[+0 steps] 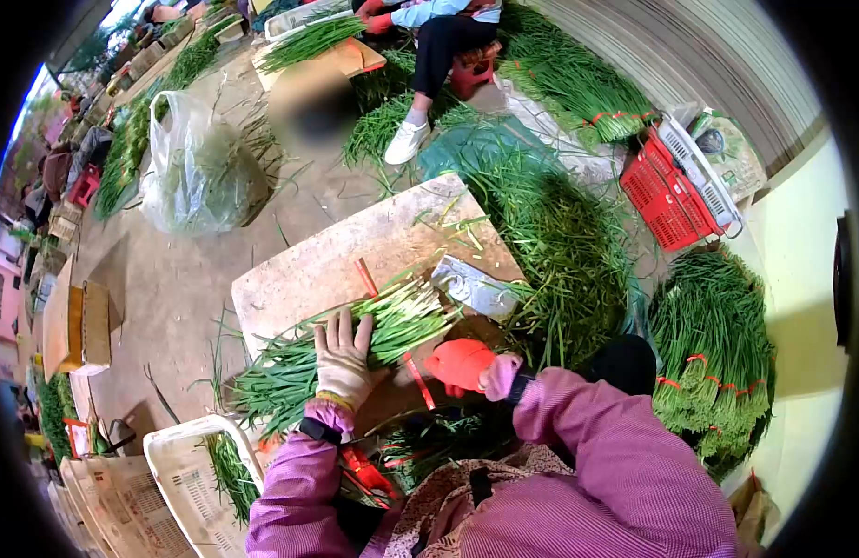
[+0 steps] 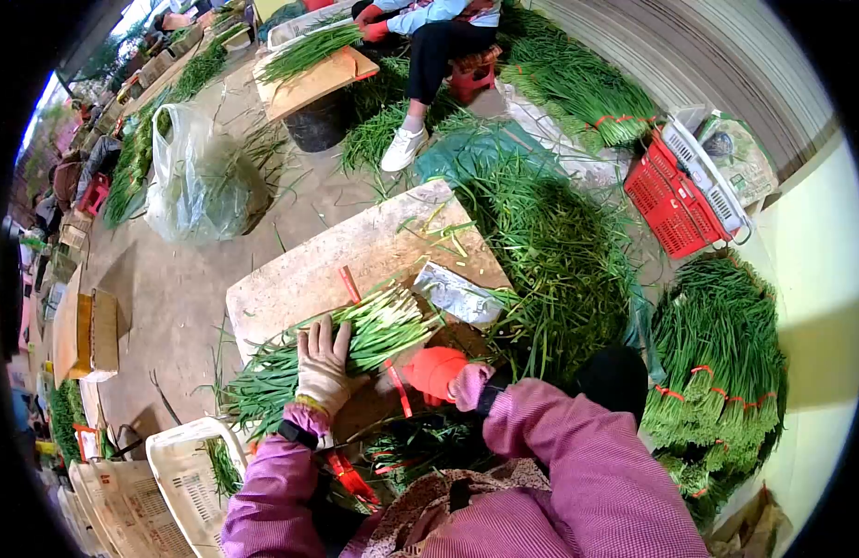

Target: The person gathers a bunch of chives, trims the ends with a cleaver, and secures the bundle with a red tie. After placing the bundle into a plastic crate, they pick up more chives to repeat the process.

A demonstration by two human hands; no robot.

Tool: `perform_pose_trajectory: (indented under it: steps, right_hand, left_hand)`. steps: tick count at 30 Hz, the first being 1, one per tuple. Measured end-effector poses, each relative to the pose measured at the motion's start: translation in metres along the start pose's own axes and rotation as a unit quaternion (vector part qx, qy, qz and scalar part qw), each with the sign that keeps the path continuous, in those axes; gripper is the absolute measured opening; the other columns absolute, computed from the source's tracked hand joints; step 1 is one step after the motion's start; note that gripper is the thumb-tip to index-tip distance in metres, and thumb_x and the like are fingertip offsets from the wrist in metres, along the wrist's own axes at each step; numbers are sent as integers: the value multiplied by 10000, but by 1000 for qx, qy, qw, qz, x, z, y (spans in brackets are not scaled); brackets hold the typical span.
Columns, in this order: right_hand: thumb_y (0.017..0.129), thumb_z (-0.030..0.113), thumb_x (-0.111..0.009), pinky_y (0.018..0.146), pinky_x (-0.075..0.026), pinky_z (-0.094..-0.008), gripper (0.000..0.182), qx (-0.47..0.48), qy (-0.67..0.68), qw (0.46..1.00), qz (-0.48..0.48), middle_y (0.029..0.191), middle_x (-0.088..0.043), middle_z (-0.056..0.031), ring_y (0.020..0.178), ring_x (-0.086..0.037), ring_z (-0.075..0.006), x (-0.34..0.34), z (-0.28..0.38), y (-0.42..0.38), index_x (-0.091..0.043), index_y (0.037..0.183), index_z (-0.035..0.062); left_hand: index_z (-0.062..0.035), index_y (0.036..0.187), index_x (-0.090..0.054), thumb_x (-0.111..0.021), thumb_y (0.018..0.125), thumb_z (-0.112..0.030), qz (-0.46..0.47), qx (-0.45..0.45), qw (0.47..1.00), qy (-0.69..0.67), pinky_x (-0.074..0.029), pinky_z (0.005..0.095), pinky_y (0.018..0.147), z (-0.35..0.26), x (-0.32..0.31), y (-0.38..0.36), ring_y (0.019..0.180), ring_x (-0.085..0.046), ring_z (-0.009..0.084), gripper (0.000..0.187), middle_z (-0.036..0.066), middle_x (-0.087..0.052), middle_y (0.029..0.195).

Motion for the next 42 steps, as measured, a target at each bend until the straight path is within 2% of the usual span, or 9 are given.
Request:
perform_pose_trajectory:
  steps: [1,5,7,12,15,20,31,35,42]
  right_hand:
    - [977,395,-418,515,-511,-363,432,18,-111,991,-74,617,-663,-76,531,-660,-198,12,-5,6,-602,794,50]
    - [958,282,-506,520,-493,-392,316,55,-59,967,-242,600,-609,-62,511,-613,-236,78,35,-28,-605,769,49]
    - [914,265,-584,637,-504,-415,228,177,-151,865,-444,695,-639,-56,648,-636,-268,108,54,-38,-635,799,75]
    - [848,290,-618,1017,-402,-422,157,296,-235,840,-390,1042,-686,-53,1119,-586,-277,100,78,-3,-695,815,158]
    - [810,310,-646,1178,-100,-562,148,290,-345,824,-343,1380,-560,-82,1441,-231,-425,78,72,31,-704,817,173]
    - [822,232,-601,1177,-118,-561,131,270,-319,848,-326,1391,-550,-83,1428,-264,-421,76,66,42,-717,845,177]
    - [850,352,-582,1163,-85,-603,248,301,-293,859,-291,1405,-537,-101,1430,-231,-455,67,87,54,-715,819,145]
    - [815,73,-610,1150,-270,-502,90,374,-209,822,-376,1370,-569,-79,1391,-360,-388,84,101,33,-669,822,142]
    - [727,7,-613,1155,-264,-532,260,409,-297,822,-263,1425,-508,-78,1408,-326,-393,56,107,29,-712,890,183]
  left_hand:
    - [-146,1479,-335,-797,653,-513,0,-1,1000,-2,-187,598,1142,-2,-6,-4,1402,-286,392,1015,201,-308,1517]
    - [-156,1434,-402,-774,696,-415,-110,-24,994,14,-238,587,1127,-13,-10,-21,1346,-340,412,866,195,-352,1473]
    - [-147,1391,-457,-757,711,-356,-134,-31,990,7,-272,582,1115,-19,-6,-27,1318,-371,429,772,222,-374,1458]
    - [-161,1379,-468,-725,742,-327,-160,-40,986,19,-326,572,1080,-22,-6,-32,1286,-407,424,707,220,-389,1443]
    - [-145,1397,-454,-721,746,-348,-147,-63,987,-26,-289,564,1108,-20,-1,-32,1317,-373,428,732,227,-378,1451]
    - [-68,1389,-456,-673,782,-438,-143,-57,983,-99,-242,544,1136,-3,0,-22,1344,-343,418,743,238,-345,1474]
    - [-157,1345,-532,-708,745,-317,-206,-79,973,-71,-263,585,1118,-12,-7,-39,1317,-359,448,645,244,-357,1450]
    - [-135,1324,-536,-694,787,-385,-223,-21,971,-82,-283,555,1110,7,2,-34,1308,-387,393,613,186,-415,1407]
    - [-159,1165,-651,-709,774,-200,-221,-1,966,-135,-406,501,982,23,6,-26,1211,-499,349,397,152,-525,1323]
Point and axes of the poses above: each hand's wrist, its own y-axis towards the middle knuckle, its own x-axis out of the back of the hand, z = x × y, the point moved 7 cm from there along y, towards the middle knuckle
